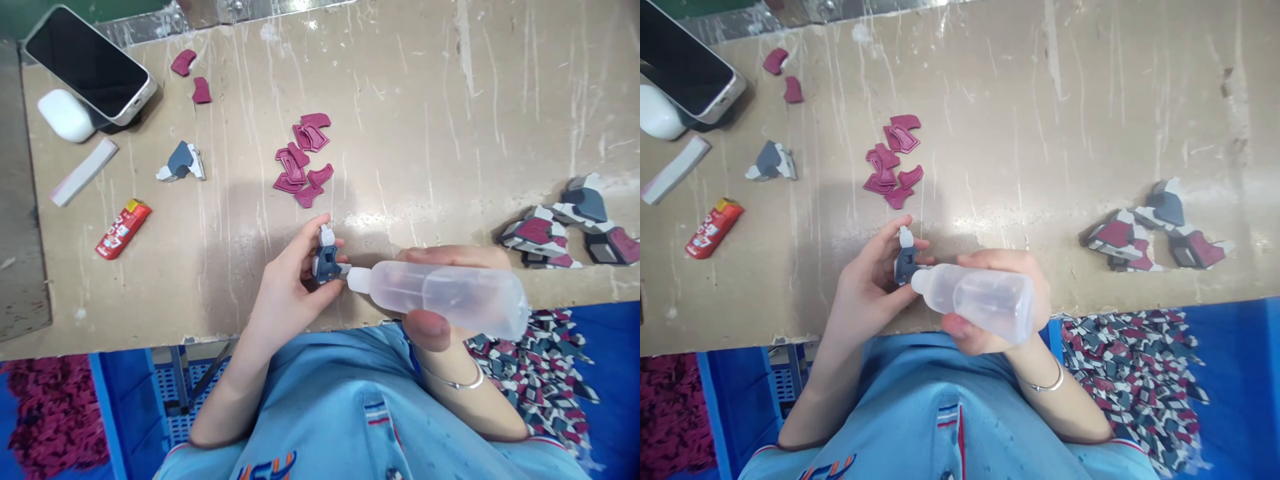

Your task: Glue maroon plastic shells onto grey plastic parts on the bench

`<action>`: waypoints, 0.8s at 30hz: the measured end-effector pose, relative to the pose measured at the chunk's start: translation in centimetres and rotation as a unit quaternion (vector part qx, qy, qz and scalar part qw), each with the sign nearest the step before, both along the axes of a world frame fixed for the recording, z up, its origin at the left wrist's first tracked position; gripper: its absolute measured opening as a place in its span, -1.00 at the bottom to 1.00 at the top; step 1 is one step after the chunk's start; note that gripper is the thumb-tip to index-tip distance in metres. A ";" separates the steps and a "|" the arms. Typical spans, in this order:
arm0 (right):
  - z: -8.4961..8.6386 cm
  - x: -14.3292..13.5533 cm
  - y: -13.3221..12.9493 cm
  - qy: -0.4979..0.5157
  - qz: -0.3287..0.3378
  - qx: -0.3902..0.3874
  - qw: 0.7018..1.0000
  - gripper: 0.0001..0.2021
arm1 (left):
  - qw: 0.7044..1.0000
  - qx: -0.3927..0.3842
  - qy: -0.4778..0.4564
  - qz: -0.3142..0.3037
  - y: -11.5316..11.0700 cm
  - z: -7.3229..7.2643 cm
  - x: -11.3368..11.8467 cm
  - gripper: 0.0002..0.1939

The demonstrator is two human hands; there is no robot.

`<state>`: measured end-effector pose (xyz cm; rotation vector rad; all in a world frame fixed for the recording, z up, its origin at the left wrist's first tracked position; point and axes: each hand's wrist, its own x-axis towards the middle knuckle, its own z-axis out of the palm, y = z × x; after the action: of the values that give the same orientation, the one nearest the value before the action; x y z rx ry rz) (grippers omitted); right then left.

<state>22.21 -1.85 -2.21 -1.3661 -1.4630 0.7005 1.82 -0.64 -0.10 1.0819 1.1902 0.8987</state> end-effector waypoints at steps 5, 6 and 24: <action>0.4 -2.0 0.4 -0.006 -0.025 0.184 0.983 -0.66 | 1.000 -0.002 -0.004 -0.001 0.0 -0.1 0.1 -0.32; 0.4 -2.0 0.5 0.002 -0.032 0.191 0.981 -0.66 | 1.000 -0.001 -0.007 -0.001 0.0 -0.1 0.1 -0.32; -0.3 -1.4 -0.4 0.003 -0.124 0.173 0.977 -0.61 | 1.000 -0.010 -0.006 0.002 -0.1 -0.1 0.2 -0.32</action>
<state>20.81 -2.26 -2.46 -1.2428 -1.3077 0.2723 2.04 -0.75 -0.21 1.0580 1.1889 0.8934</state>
